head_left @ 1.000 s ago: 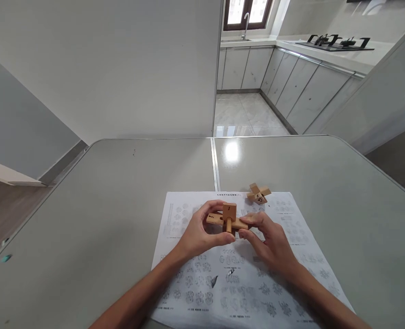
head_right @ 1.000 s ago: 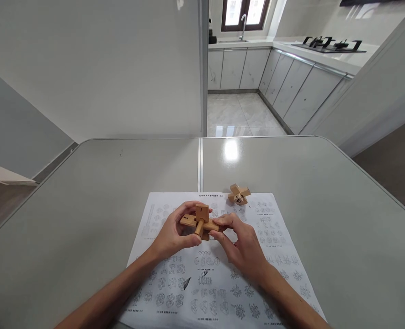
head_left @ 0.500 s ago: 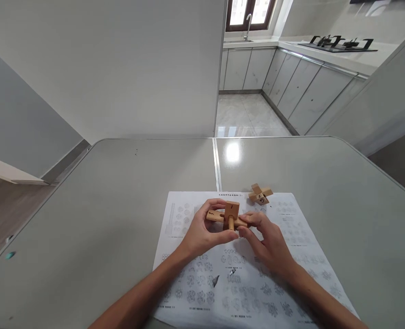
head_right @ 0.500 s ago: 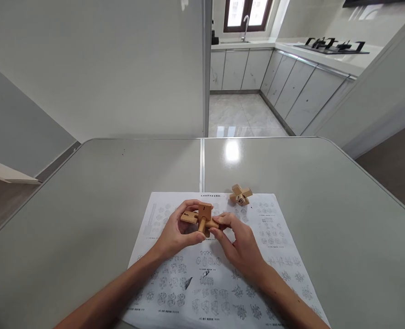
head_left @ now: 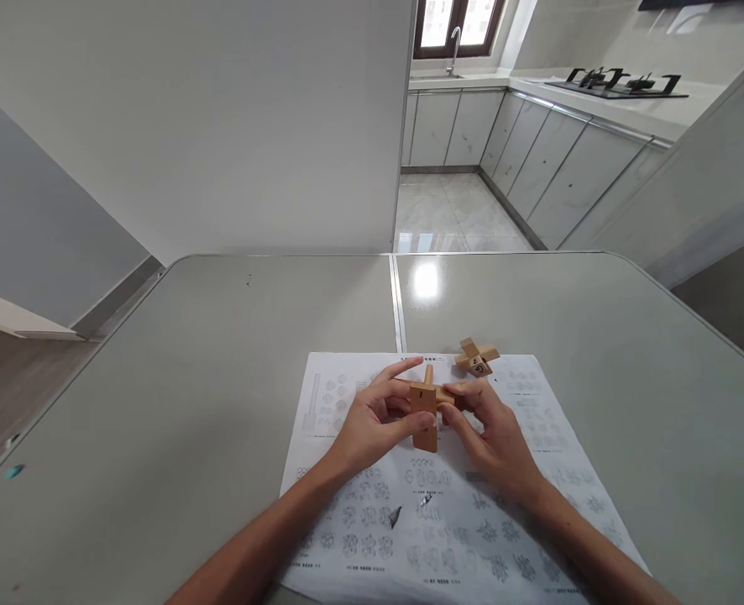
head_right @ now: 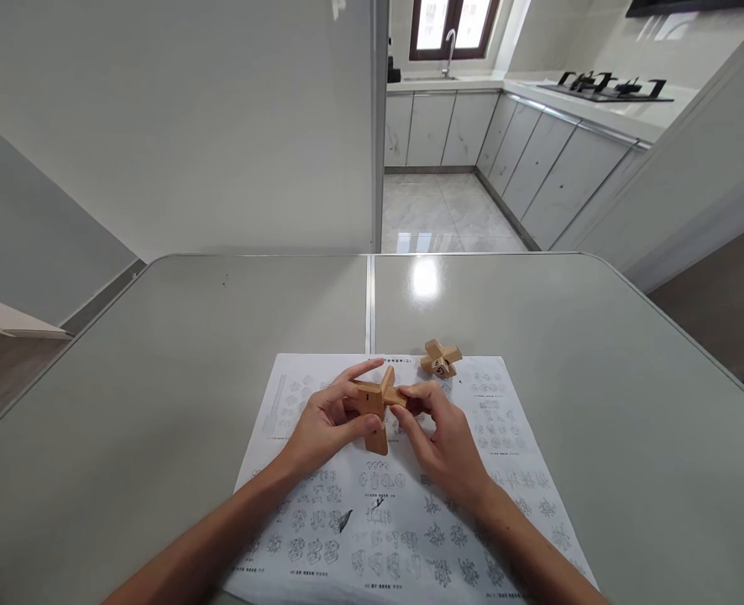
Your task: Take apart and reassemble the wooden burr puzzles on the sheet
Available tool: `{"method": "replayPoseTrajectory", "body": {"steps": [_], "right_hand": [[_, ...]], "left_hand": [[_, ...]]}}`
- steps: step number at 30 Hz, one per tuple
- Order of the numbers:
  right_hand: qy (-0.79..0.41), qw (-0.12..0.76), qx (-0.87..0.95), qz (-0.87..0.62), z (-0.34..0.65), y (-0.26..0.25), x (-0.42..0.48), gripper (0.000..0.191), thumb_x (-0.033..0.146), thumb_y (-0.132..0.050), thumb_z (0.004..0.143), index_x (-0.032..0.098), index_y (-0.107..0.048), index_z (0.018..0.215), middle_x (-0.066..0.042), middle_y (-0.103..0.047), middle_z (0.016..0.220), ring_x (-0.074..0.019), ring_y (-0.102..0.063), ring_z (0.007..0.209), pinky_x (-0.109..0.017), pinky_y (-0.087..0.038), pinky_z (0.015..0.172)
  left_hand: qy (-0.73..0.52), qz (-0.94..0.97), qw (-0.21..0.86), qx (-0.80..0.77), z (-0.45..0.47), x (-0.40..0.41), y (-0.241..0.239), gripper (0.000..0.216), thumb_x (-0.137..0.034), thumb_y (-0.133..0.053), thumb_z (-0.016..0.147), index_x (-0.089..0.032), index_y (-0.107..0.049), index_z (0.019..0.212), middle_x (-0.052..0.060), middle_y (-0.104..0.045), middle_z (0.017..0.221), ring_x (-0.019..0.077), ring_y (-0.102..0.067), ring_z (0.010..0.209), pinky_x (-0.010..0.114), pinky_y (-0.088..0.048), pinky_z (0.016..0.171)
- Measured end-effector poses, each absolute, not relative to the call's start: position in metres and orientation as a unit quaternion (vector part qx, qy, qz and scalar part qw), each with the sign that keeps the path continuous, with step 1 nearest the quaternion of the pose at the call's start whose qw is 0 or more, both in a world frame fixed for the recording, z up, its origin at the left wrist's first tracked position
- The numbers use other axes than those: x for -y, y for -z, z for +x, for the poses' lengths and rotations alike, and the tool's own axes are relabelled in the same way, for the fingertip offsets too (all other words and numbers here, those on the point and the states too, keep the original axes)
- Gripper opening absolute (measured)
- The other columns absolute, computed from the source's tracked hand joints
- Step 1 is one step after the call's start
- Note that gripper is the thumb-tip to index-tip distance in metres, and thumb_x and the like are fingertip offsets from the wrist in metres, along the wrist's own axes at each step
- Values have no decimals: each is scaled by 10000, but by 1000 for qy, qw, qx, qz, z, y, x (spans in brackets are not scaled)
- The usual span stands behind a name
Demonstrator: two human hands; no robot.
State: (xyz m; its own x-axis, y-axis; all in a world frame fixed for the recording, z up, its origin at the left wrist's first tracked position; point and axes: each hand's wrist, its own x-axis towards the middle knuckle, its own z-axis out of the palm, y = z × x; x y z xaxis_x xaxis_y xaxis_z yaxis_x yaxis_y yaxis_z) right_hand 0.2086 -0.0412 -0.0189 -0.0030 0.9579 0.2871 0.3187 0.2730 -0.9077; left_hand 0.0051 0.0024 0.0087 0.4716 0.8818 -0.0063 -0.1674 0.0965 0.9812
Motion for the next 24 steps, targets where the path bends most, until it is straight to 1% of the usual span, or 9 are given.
{"method": "replayPoseTrajectory", "body": {"steps": [5,8,10,12,13,15,17,21,24], "right_hand": [[-368,497,581,-529,207,16,42,187,407,-643,1042,263,-604,1154,-42,-730,972,-216,-728,834,-383,-595,793],[-410,511,531,-537,207,12,41,215,436,-672,1024,269,-603,1141,-32,-723,956,-211,-720,843,-368,-586,790],[-429,523,504,-536,207,9,40,218,445,-694,1009,271,-607,1108,-24,-709,940,-205,-707,850,-357,-579,795],[-441,532,491,-531,207,7,39,205,449,-695,1007,268,-609,1053,-17,-695,913,-200,-691,841,-349,-569,794],[-447,533,487,-528,208,6,38,203,451,-689,1011,266,-607,1025,-15,-691,899,-198,-683,831,-347,-564,791],[-461,531,481,-524,208,4,37,212,454,-680,1016,261,-597,985,-13,-687,872,-198,-670,809,-346,-556,778],[-476,527,475,-520,209,3,36,224,458,-683,1012,258,-589,976,-15,-690,852,-202,-665,797,-351,-550,771],[-492,524,468,-515,210,1,35,239,470,-679,1011,255,-578,986,-14,-689,815,-209,-658,771,-363,-543,766],[-492,524,470,-513,210,-2,35,240,472,-672,1014,255,-574,982,-12,-686,804,-209,-653,759,-369,-540,772]], "left_hand": [[-404,534,666,-329,4,-3,-12,204,-364,-843,864,-176,-780,912,111,-426,1676,108,-721,779,315,-607,767],[-416,527,656,-345,1,-5,-17,232,-416,-782,920,-190,-774,969,102,-453,1660,111,-730,776,300,-600,771],[-423,517,645,-372,-1,-8,-19,288,-463,-745,942,-213,-764,1082,104,-584,1546,130,-729,793,297,-597,778],[-435,513,617,-409,-4,-13,-19,341,-502,-716,954,-210,-745,1128,96,-729,1316,163,-729,844,291,-590,797],[-443,514,597,-428,-6,-15,-18,348,-514,-706,956,-201,-739,1107,87,-770,1184,181,-730,879,288,-584,809],[-454,526,549,-465,-9,-20,-16,340,-523,-695,957,-189,-725,1013,69,-782,996,200,-728,910,281,-574,814],[-449,545,504,-497,-12,-24,-14,338,-521,-675,964,-190,-717,1010,61,-773,941,204,-725,888,281,-567,778],[-419,601,402,-549,-18,-30,-10,335,-492,-643,986,-209,-716,1151,42,-771,931,197,-713,833,285,-527,724],[-362,658,322,-576,-24,-35,-8,303,-473,-614,1006,-216,-731,1117,38,-767,891,205,-680,805,309,-488,714]]}}
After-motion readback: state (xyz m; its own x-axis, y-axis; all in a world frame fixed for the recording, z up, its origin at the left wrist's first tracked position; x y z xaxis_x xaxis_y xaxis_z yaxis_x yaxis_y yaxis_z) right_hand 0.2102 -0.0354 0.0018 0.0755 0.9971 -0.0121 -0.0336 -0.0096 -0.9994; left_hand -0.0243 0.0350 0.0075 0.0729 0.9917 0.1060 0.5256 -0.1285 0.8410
